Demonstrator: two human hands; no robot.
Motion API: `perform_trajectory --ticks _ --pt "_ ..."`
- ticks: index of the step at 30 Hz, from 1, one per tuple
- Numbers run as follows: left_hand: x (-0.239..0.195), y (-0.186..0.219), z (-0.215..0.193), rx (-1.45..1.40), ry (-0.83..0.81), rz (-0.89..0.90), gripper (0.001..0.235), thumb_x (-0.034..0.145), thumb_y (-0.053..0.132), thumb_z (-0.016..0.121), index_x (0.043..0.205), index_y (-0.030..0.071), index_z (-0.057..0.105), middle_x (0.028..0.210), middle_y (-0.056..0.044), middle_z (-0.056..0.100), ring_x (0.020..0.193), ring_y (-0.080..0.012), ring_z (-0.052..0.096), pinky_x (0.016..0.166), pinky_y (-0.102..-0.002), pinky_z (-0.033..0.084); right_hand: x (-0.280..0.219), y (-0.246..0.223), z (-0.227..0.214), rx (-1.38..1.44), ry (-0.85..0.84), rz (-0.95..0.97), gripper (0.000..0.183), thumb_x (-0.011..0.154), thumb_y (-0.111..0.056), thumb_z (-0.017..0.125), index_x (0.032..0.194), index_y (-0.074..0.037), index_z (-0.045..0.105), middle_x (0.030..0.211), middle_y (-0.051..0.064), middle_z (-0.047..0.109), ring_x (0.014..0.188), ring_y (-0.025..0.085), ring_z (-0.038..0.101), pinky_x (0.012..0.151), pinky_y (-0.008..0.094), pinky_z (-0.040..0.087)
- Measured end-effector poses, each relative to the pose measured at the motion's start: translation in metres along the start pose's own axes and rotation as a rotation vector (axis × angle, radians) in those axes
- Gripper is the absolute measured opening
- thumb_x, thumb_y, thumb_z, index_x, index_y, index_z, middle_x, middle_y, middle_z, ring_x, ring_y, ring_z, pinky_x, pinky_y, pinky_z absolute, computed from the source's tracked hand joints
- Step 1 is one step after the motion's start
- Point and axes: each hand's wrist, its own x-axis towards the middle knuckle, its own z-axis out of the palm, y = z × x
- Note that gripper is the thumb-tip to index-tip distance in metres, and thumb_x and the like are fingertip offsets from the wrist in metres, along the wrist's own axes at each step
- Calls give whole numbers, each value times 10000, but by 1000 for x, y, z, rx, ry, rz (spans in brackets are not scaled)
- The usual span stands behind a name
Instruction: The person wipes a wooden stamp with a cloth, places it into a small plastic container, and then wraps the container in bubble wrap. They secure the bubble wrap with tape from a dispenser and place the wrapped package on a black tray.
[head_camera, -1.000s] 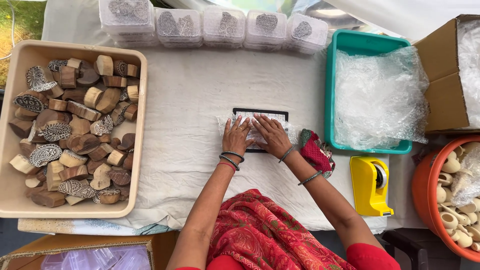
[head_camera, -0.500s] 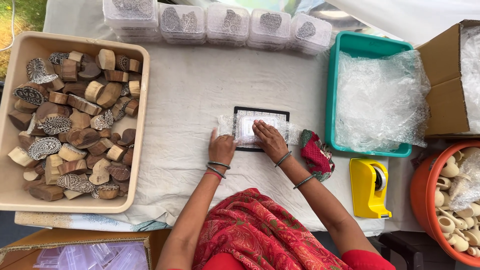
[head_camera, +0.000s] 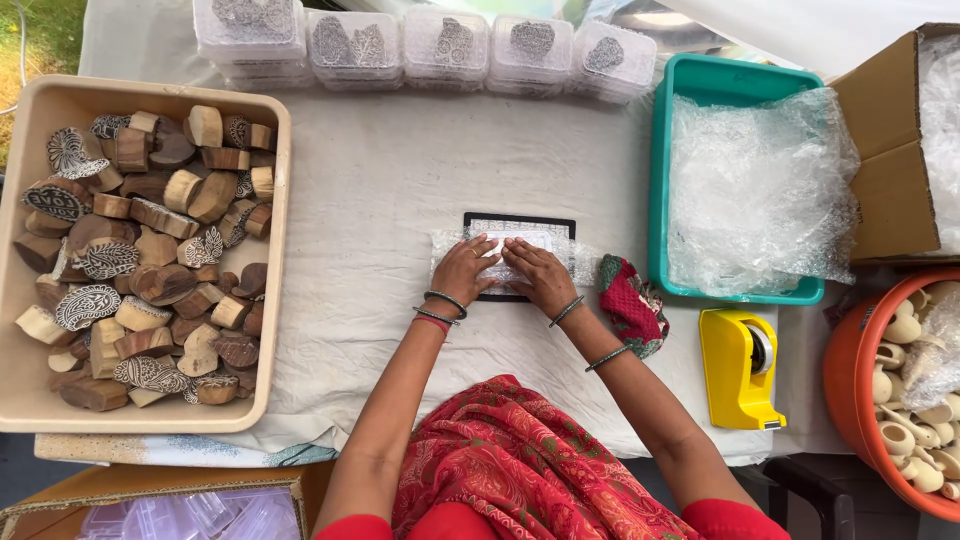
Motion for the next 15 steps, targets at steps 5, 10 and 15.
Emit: perform_trajectory --ticks 5,10,15 --pt "1 -9 -3 -195 106 24 146 830 240 803 952 160 809 1349 38 687 1374 -163 532 1169 -413 392 5 7 -16 311 -41 50 483 751 -198 857 1214 -126 735 1462 0 609 1410 219 515 1122 367 476" --pt "5 -9 2 -140 160 31 138 868 213 773 923 93 732 1321 15 708 1354 -184 572 1159 -419 417 -1 21 4 465 13 64 318 768 -162 860 1074 -116 789 1415 5 650 1412 253 529 1123 377 491" --pt "0 5 -6 -126 214 10 293 921 210 724 1188 95 689 1310 -45 682 1267 -208 602 1070 -436 464 -1 20 3 484 30 141 141 822 -178 845 923 -105 779 1399 -17 684 1423 242 555 1124 363 520"
